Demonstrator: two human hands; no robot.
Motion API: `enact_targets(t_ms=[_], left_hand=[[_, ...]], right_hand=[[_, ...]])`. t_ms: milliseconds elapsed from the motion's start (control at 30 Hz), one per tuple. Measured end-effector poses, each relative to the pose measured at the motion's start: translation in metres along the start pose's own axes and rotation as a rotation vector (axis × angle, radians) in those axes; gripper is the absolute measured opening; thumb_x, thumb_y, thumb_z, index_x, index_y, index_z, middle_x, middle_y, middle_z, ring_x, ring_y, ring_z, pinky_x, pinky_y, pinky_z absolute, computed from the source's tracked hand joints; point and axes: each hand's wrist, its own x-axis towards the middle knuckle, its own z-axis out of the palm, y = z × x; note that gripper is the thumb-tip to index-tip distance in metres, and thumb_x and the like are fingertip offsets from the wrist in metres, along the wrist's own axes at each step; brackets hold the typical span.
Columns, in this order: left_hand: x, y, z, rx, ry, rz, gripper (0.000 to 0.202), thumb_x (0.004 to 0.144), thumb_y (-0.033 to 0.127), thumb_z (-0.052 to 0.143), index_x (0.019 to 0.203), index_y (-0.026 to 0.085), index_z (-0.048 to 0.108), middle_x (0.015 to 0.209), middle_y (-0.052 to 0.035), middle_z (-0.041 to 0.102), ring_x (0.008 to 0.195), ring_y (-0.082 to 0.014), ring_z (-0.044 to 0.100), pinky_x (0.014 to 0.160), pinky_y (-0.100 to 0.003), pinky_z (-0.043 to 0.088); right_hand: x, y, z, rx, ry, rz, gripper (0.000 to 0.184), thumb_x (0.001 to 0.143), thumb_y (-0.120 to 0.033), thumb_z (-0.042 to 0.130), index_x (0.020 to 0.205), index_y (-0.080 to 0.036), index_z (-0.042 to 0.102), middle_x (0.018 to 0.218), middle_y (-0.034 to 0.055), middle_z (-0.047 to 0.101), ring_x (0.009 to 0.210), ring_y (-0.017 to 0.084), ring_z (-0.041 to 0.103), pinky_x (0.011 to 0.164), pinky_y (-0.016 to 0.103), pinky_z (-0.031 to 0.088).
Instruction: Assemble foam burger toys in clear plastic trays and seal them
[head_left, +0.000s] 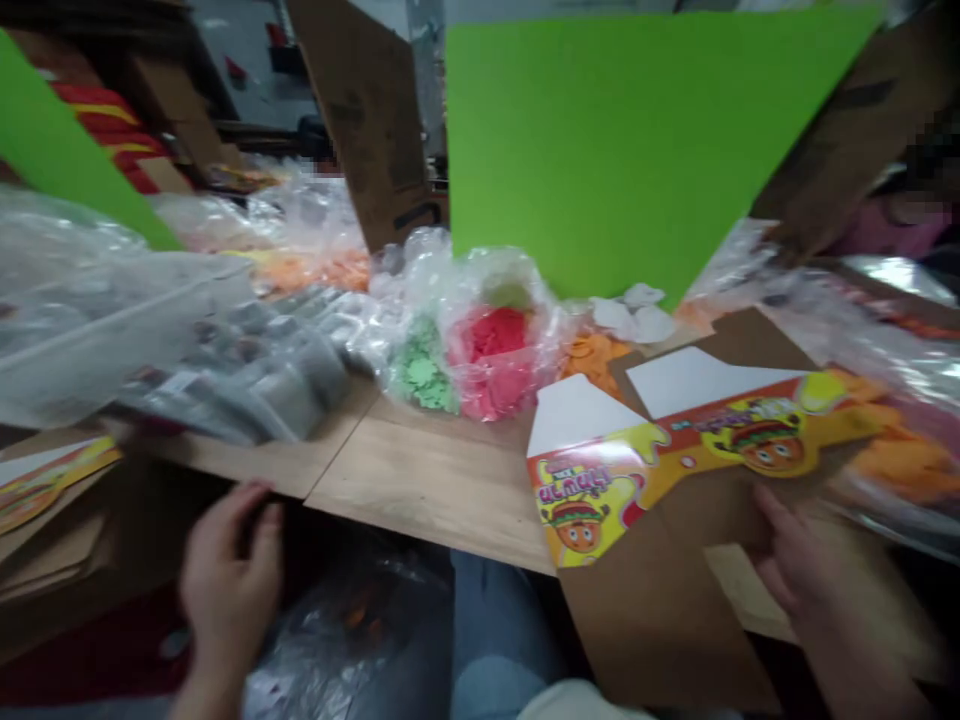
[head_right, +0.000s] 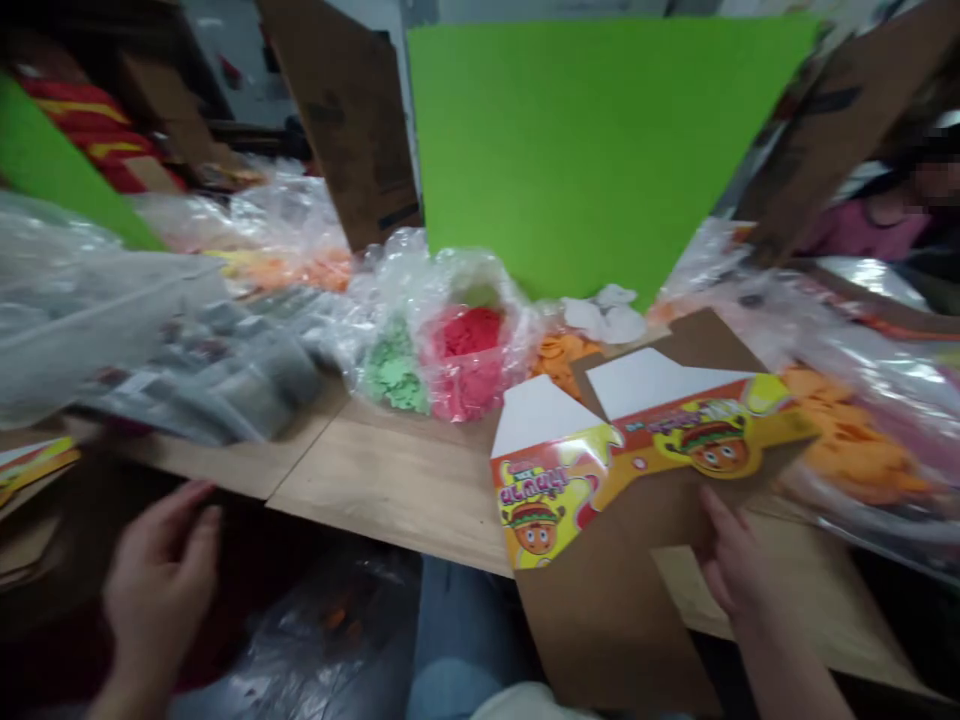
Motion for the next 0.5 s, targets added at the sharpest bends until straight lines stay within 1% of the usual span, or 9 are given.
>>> enact_targets(t_ms=[67, 100, 167, 233, 267, 300, 367, 433, 500], left_hand=[[-0.028, 0.087, 0.038, -0.270, -0.214, 0.162, 0.048, 0.080, 0.030, 0.049, 0.127, 0.037, 0.039, 0.123, -0.0012, 0.051, 0.114, -0.0242, 0.047, 0.095, -0.045, 0.041], [-0.037, 0.131, 0.055, -0.347, -0.330, 0.256, 0.053, 0.080, 0.031, 0.051, 0.130, 0.030, 0.036, 0.128, -0.0051, 0.047, 0.119, -0.0243, 0.043, 0.098, -0.044, 0.039], [-0.046, 0.215, 0.086, -0.433, -0.497, 0.479, 0.068, 0.076, 0.041, 0.056, 0.135, 0.021, 0.028, 0.138, -0.0120, 0.035, 0.128, -0.0271, 0.030, 0.104, -0.045, 0.031], [-0.045, 0.283, 0.111, -0.438, -0.558, 0.583, 0.088, 0.071, 0.052, 0.057, 0.139, 0.014, 0.016, 0.143, -0.0161, 0.023, 0.132, -0.0284, 0.019, 0.107, -0.046, 0.025], [-0.045, 0.309, 0.121, -0.427, -0.569, 0.607, 0.092, 0.069, 0.054, 0.057, 0.139, 0.013, 0.014, 0.145, -0.0175, 0.017, 0.134, -0.0300, 0.014, 0.107, -0.048, 0.023], [-0.046, 0.330, 0.130, -0.408, -0.598, 0.624, 0.095, 0.067, 0.054, 0.058, 0.139, 0.012, 0.013, 0.146, -0.0184, 0.013, 0.134, -0.0315, 0.010, 0.107, -0.049, 0.021], [-0.051, 0.355, 0.144, -0.366, -0.643, 0.635, 0.095, 0.065, 0.049, 0.060, 0.139, 0.011, 0.013, 0.146, -0.0193, 0.008, 0.134, -0.0337, 0.005, 0.106, -0.052, 0.020], [-0.059, 0.365, 0.156, -0.318, -0.664, 0.636, 0.092, 0.064, 0.039, 0.061, 0.139, 0.012, 0.014, 0.146, -0.0183, 0.008, 0.134, -0.0344, 0.006, 0.106, -0.051, 0.022], [-0.066, 0.368, 0.165, -0.264, -0.654, 0.641, 0.089, 0.063, 0.030, 0.059, 0.139, 0.014, 0.014, 0.146, -0.0167, 0.011, 0.133, -0.0351, 0.010, 0.105, -0.051, 0.024]], right_hand=[[0.001, -0.005, -0.021, 0.088, 0.003, 0.095, 0.018, 0.072, -0.025, 0.064, 0.091, -0.026, 0.065, 0.096, 0.0025, 0.065, 0.076, 0.009, 0.061, 0.071, 0.024, 0.047], [-0.001, -0.005, -0.026, 0.129, -0.002, 0.122, 0.023, 0.067, -0.026, 0.068, 0.090, -0.027, 0.066, 0.094, 0.0009, 0.067, 0.076, 0.009, 0.062, 0.071, 0.024, 0.048], [-0.007, -0.004, -0.031, 0.162, -0.017, 0.101, 0.032, 0.058, -0.031, 0.074, 0.088, -0.026, 0.066, 0.089, -0.0012, 0.068, 0.074, 0.011, 0.063, 0.071, 0.024, 0.050], [-0.014, -0.001, -0.031, 0.143, -0.066, 0.041, 0.035, 0.054, -0.034, 0.076, 0.086, -0.024, 0.067, 0.087, -0.0008, 0.069, 0.077, 0.013, 0.063, 0.072, 0.024, 0.051], [-0.017, 0.000, -0.032, 0.129, -0.114, 0.014, 0.035, 0.056, -0.035, 0.076, 0.087, -0.024, 0.067, 0.089, 0.0003, 0.069, 0.081, 0.014, 0.063, 0.074, 0.025, 0.051], [-0.018, 0.000, -0.033, 0.116, -0.163, -0.008, 0.035, 0.058, -0.036, 0.074, 0.090, -0.023, 0.066, 0.092, 0.0014, 0.068, 0.084, 0.015, 0.062, 0.077, 0.026, 0.050], [-0.016, 0.001, -0.036, 0.094, -0.241, -0.029, 0.036, 0.063, -0.037, 0.071, 0.096, -0.023, 0.065, 0.099, 0.0034, 0.067, 0.090, 0.018, 0.062, 0.081, 0.030, 0.050], [-0.007, 0.004, -0.040, 0.083, -0.264, -0.021, 0.035, 0.066, -0.038, 0.068, 0.097, -0.023, 0.065, 0.101, 0.0044, 0.066, 0.090, 0.020, 0.062, 0.080, 0.033, 0.050], [0.005, 0.009, -0.042, 0.076, -0.258, 0.000, 0.032, 0.067, -0.038, 0.068, 0.096, -0.024, 0.065, 0.101, 0.0041, 0.066, 0.090, 0.020, 0.062, 0.080, 0.034, 0.049]])
